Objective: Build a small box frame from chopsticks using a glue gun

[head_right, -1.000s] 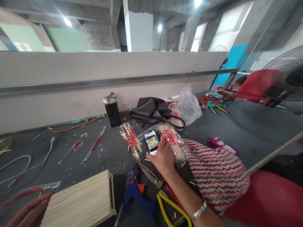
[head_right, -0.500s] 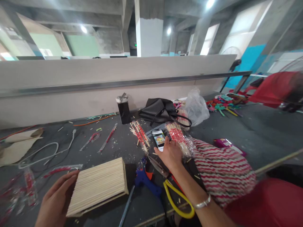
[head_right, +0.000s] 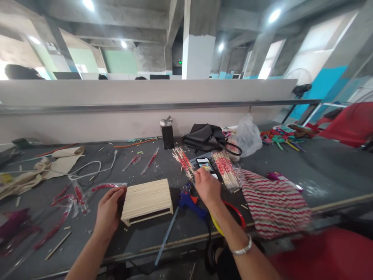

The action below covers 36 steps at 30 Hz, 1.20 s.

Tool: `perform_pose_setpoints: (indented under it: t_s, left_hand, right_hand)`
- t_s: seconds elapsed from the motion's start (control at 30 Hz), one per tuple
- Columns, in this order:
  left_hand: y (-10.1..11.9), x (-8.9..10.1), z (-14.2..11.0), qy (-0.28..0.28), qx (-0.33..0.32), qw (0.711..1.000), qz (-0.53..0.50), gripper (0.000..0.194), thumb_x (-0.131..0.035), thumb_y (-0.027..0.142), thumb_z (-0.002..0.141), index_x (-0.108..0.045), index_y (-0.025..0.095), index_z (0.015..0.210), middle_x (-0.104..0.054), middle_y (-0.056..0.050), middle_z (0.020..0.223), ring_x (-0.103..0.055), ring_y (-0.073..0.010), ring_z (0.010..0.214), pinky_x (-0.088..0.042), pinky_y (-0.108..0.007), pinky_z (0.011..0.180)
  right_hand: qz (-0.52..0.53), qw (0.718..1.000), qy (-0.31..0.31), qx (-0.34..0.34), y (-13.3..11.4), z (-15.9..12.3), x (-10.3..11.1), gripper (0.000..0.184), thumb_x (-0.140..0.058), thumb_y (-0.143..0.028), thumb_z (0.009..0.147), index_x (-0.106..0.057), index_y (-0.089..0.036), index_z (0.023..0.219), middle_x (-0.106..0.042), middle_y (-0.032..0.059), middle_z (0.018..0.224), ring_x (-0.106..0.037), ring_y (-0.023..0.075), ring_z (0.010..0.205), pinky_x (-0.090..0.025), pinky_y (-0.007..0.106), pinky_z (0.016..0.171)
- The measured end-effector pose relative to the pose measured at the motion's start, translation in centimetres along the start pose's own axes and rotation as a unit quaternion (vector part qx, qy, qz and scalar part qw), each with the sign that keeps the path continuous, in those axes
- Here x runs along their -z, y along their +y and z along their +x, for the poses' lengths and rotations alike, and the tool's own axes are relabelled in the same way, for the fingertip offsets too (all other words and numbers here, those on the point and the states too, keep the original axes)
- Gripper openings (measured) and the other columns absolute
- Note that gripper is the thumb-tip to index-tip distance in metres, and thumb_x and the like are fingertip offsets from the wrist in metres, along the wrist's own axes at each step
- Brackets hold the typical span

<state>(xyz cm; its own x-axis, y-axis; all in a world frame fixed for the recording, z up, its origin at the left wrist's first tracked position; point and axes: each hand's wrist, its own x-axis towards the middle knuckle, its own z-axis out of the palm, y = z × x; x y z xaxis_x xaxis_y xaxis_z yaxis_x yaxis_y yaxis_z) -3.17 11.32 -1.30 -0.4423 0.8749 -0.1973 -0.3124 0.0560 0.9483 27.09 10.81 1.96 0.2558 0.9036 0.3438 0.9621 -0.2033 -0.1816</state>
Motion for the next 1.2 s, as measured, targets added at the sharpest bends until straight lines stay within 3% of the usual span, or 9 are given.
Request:
perform_pose_setpoints:
  t_s: [0.17,0.27,0.5,0.73,0.9,1.03,1.1,1.2]
  left_hand:
    - [-0.5,0.2,0.1,0.001,-0.022,1.000,0.002,0.026,-0.070,0.028,0.054,-0.067,0.016,0.077,-0.068,-0.002,0.073,-0.062,-0.0166,0.066,-0.046,-0.029,0.064]
    - [-0.9,0.3,0.1,0.005,-0.040,0.999,0.008,0.027,-0.070,0.030,0.055,-0.067,0.016,0.077,-0.068,-0.003,0.073,-0.062,-0.0174,0.067,-0.047,-0.030,0.065]
    - [-1.1,0.3,0.1,0.010,-0.040,0.999,0.015,0.028,-0.070,0.030,0.054,-0.068,0.016,0.078,-0.068,-0.003,0.072,-0.060,-0.0172,0.064,-0.045,-0.029,0.061]
    - [-0.5,-0.1,-0.1,0.021,-0.012,1.000,-0.003,0.026,-0.070,0.026,0.053,-0.068,0.017,0.077,-0.067,0.000,0.067,-0.059,-0.0150,0.060,-0.044,-0.027,0.058]
    - [0.2,-0.3,-0.4,0.036,0.007,0.999,-0.032,0.023,-0.070,0.022,0.051,-0.068,0.017,0.074,-0.068,0.000,0.067,-0.061,-0.0148,0.061,-0.047,-0.027,0.059]
    - [0.6,-0.3,-0.5,0.042,0.013,0.998,-0.039,0.021,-0.070,0.018,0.053,-0.068,0.017,0.074,-0.069,0.000,0.066,-0.062,-0.0140,0.060,-0.048,-0.026,0.058]
    - [0.7,-0.3,-0.5,0.045,0.018,0.998,-0.044,0.020,-0.070,0.016,0.055,-0.069,0.018,0.074,-0.069,0.000,0.067,-0.063,-0.0141,0.060,-0.049,-0.026,0.058]
    - [0.9,-0.2,-0.6,0.050,0.027,0.997,-0.057,0.017,-0.070,0.013,0.058,-0.069,0.018,0.074,-0.070,0.000,0.069,-0.064,-0.0135,0.062,-0.050,-0.025,0.059]
  right_hand:
    - [-0.004,1.000,-0.028,-0.004,-3.0,0.5,-1.3,0.033,-0.035,-0.033,0.098,-0.064,-0.017,0.094,-0.071,0.0084,0.085,-0.066,0.0177,0.079,-0.037,0.025,0.061]
    - [-0.014,0.998,-0.053,-0.025,-3.1,1.9,-2.1,0.032,-0.040,-0.032,0.097,-0.065,-0.012,0.094,-0.069,0.0140,0.092,-0.065,0.0215,0.091,-0.044,0.028,0.070]
    - [-0.014,0.991,-0.125,-0.041,-2.3,3.2,-3.6,0.030,-0.056,-0.035,0.091,-0.057,-0.016,0.114,-0.061,0.0068,0.113,-0.062,0.0184,0.094,-0.053,0.040,0.081]
    - [0.011,0.996,-0.056,-0.062,-3.1,2.7,-2.9,0.019,-0.045,-0.018,0.092,-0.060,-0.010,0.101,-0.067,0.0112,0.088,-0.065,0.0210,0.088,-0.047,0.029,0.071]
    - [0.039,0.997,-0.013,-0.061,-3.3,2.2,-1.9,0.021,-0.039,-0.015,0.093,-0.057,-0.012,0.103,-0.066,0.0114,0.095,-0.062,0.0202,0.096,-0.043,0.026,0.075]
    - [0.063,0.996,-0.016,-0.056,-3.5,1.6,-2.0,0.025,-0.042,-0.008,0.088,-0.059,-0.013,0.106,-0.065,0.0132,0.101,-0.062,0.0202,0.096,-0.044,0.026,0.074]
    - [0.081,0.995,-0.027,-0.053,-3.6,1.2,-1.8,0.021,-0.047,-0.010,0.086,-0.063,-0.012,0.099,-0.066,0.0144,0.097,-0.064,0.0213,0.089,-0.045,0.026,0.070]
    - [0.122,0.991,-0.022,-0.044,-3.1,0.6,-0.2,0.023,-0.051,-0.028,0.088,-0.066,-0.012,0.096,-0.067,0.0149,0.093,-0.064,0.0226,0.087,-0.046,0.027,0.069]
